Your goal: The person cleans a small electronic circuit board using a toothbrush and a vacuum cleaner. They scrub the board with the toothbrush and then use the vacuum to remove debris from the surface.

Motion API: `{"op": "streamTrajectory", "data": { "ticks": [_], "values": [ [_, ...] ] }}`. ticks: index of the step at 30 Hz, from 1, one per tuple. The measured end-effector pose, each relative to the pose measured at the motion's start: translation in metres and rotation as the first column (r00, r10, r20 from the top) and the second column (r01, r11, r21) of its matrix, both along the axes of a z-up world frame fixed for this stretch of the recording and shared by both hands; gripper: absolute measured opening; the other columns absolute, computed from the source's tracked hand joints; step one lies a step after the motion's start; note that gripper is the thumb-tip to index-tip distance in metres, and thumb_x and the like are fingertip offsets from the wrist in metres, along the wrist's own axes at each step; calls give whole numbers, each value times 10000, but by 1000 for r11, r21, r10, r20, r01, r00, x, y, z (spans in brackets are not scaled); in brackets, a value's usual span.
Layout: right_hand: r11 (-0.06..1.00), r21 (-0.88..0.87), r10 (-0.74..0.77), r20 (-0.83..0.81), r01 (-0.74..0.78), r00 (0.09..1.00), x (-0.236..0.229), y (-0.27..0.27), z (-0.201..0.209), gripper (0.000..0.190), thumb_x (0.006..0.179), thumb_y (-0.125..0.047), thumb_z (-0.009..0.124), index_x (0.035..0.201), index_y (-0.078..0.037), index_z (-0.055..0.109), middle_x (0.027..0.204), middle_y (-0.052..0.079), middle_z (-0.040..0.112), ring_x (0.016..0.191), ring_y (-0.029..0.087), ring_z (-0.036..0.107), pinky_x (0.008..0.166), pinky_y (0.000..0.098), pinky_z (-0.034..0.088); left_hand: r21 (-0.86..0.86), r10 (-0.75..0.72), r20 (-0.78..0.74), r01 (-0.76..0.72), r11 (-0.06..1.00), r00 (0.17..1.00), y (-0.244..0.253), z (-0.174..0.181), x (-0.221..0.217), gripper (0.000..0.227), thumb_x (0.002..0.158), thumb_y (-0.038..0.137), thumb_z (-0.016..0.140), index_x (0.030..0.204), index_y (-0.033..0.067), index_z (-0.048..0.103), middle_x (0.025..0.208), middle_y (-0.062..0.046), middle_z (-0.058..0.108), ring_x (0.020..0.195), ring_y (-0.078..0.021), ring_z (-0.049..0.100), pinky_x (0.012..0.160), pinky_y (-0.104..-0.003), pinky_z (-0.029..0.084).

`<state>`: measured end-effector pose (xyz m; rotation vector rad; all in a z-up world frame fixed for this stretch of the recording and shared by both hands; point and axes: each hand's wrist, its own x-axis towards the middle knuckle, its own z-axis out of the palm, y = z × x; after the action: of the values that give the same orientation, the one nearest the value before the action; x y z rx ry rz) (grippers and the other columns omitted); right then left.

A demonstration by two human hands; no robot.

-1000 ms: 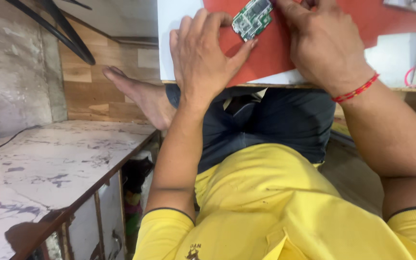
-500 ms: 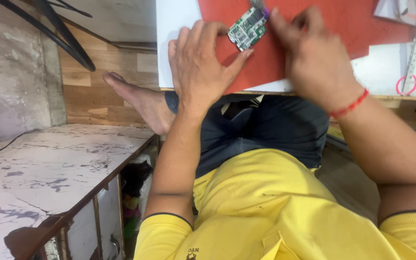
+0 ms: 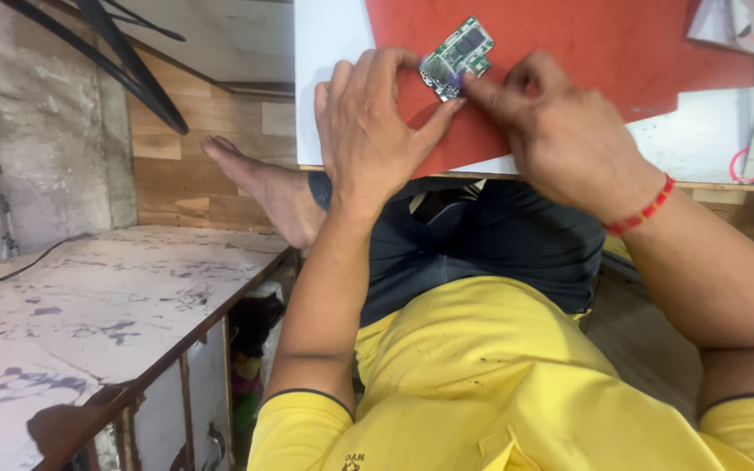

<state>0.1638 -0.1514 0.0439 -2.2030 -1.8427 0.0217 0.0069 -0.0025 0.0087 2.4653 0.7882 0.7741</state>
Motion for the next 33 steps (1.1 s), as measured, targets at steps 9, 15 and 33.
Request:
{"op": "streamTrajectory", "data": {
  "ticks": [9,15,33],
  "values": [
    [1000,5,21,-26,-21,999,17,0,0,495,934,-10,606,1407,-125,696,1059,144,645,747,345,671,613,455,562,-17,7,-38,-8,1000,999,-1,-5,-3,436,795,461,912,995,166,660,957,38,650,935,-210,572,856,-411,387],
    [997,2,79,-16,-79,997,18,-1,4,526,901,-3,615,1400,-147,693,1088,154,651,727,337,663,625,451,570,-58,24,-47,-27,998,999,-1,-3,-1,521,776,464,912,1085,142,644,934,19,640,908,-216,568,853,-421,387],
    [986,-118,122,-5,-121,993,26,-9,-5,568,893,-86,615,1452,-182,645,1098,116,630,735,318,687,587,432,562,-3,3,-26,-3,1000,1000,-2,0,-1,451,770,459,916,1045,168,707,956,16,638,939,-227,576,835,-404,381]
  ]
}}
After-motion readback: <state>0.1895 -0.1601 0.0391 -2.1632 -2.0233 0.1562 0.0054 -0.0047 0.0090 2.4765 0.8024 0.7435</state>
